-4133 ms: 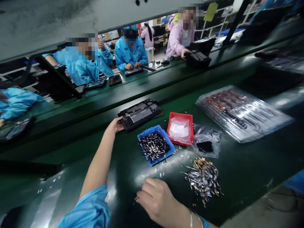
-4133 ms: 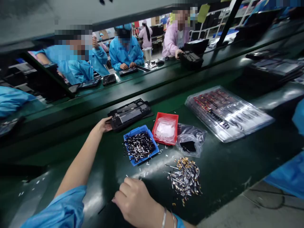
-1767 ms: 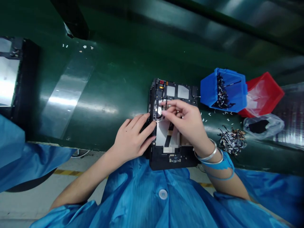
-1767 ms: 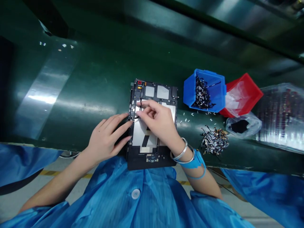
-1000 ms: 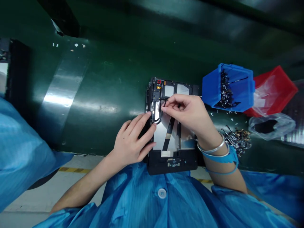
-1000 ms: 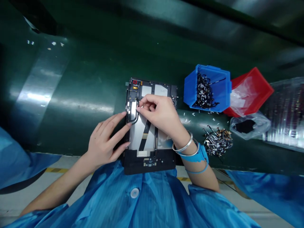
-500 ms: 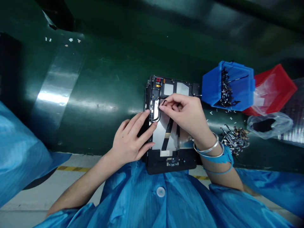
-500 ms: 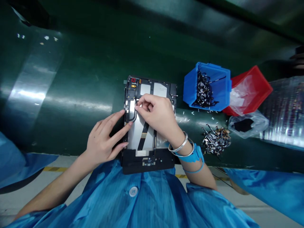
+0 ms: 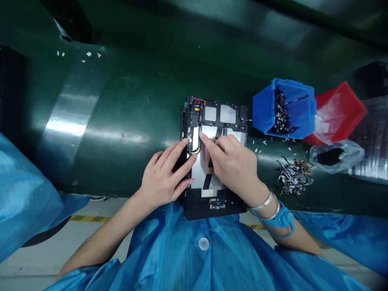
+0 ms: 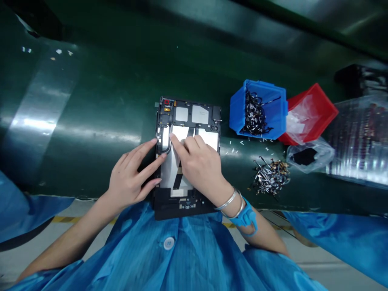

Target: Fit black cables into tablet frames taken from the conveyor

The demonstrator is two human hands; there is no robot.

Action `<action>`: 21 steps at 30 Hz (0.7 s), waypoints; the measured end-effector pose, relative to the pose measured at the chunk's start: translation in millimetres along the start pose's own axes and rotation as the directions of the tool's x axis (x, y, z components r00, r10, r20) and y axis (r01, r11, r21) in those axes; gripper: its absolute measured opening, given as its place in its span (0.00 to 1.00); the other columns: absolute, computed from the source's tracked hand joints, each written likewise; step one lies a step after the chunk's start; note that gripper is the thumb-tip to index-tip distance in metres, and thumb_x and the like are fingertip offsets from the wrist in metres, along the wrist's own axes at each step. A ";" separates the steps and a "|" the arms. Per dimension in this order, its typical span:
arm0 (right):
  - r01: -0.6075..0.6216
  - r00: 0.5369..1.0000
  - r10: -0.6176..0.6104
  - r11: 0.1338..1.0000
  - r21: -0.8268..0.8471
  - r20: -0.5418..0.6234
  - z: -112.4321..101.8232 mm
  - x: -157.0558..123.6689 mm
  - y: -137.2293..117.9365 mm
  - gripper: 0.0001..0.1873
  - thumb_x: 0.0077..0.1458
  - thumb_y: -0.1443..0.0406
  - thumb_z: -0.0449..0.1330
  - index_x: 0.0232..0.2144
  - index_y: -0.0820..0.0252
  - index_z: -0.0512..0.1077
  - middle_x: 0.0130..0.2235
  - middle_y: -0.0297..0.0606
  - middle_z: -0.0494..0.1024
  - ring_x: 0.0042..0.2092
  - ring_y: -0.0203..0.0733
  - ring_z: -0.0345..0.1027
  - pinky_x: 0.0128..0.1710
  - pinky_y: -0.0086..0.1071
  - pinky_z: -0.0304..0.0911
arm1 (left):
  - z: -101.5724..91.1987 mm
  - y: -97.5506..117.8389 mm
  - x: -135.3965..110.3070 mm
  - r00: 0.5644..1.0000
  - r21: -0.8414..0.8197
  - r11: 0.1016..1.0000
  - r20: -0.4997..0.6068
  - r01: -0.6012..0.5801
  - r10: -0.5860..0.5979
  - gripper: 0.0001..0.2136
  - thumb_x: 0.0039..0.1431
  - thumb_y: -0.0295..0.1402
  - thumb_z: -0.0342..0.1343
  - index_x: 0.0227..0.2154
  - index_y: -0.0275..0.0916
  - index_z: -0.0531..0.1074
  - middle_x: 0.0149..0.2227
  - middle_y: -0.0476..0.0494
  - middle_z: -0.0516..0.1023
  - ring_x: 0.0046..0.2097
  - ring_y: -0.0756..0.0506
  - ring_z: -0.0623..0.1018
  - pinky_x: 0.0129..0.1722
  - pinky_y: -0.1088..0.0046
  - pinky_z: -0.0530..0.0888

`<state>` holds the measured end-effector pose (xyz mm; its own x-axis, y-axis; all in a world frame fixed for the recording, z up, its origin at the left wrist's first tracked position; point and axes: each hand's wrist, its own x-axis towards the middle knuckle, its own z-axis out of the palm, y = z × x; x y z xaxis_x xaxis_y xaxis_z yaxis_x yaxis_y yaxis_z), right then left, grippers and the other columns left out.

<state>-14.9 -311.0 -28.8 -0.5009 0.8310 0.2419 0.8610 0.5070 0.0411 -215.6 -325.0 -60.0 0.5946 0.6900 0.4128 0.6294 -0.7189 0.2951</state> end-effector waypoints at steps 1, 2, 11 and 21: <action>-0.017 1.000 0.017 1.000 -0.013 0.004 2.3 1.9 0.8 0.19 0.61 0.71 0.50 0.52 0.64 0.70 0.29 0.38 0.71 0.33 0.40 0.59 0.27 0.33 0.53 | 0.4 -0.4 -0.1 1.000 -0.004 1.000 -0.002 -0.001 0.001 0.20 0.66 0.40 0.45 0.53 0.33 0.68 0.58 0.22 0.66 0.56 0.31 0.71 0.41 0.60 0.71; -0.034 0.999 0.034 0.999 -0.019 0.003 3.3 4.2 2.2 0.19 0.61 0.71 0.49 0.52 0.63 0.70 0.29 0.38 0.71 0.33 0.40 0.59 0.27 0.33 0.53 | 0.8 -0.9 -0.2 1.000 -0.010 1.000 -0.001 -0.001 0.001 0.19 0.66 0.39 0.45 0.53 0.33 0.68 0.58 0.22 0.66 0.56 0.31 0.71 0.41 0.60 0.71; -0.497 0.854 0.513 0.854 0.150 -0.091 -21.9 -47.8 21.4 0.20 0.62 0.61 0.51 0.53 0.63 0.71 0.26 0.36 0.73 0.28 0.37 0.64 0.27 0.31 0.56 | -1.4 21.6 -16.5 0.941 -0.248 0.913 -0.013 0.324 -0.337 0.32 0.64 0.42 0.47 0.67 0.39 0.43 0.63 0.31 0.60 0.62 0.35 0.63 0.56 0.55 0.65; -0.627 0.659 0.724 0.378 0.681 0.206 -17.3 -70.5 7.1 0.24 0.59 0.56 0.52 0.54 0.60 0.70 0.19 0.24 0.59 0.21 0.31 0.54 0.23 0.28 0.55 | -15.7 57.4 -25.3 0.787 -0.497 0.647 0.127 0.577 -0.604 0.26 0.61 0.37 0.53 0.62 0.57 0.59 0.65 0.52 0.59 0.64 0.36 0.61 0.62 0.51 0.62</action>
<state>28.1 -370.0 -28.8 0.2748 0.9614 -0.0102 0.5789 -0.1739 -0.7966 -202.4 -385.0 -39.9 0.1506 0.9879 0.0373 0.5019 -0.1089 0.8580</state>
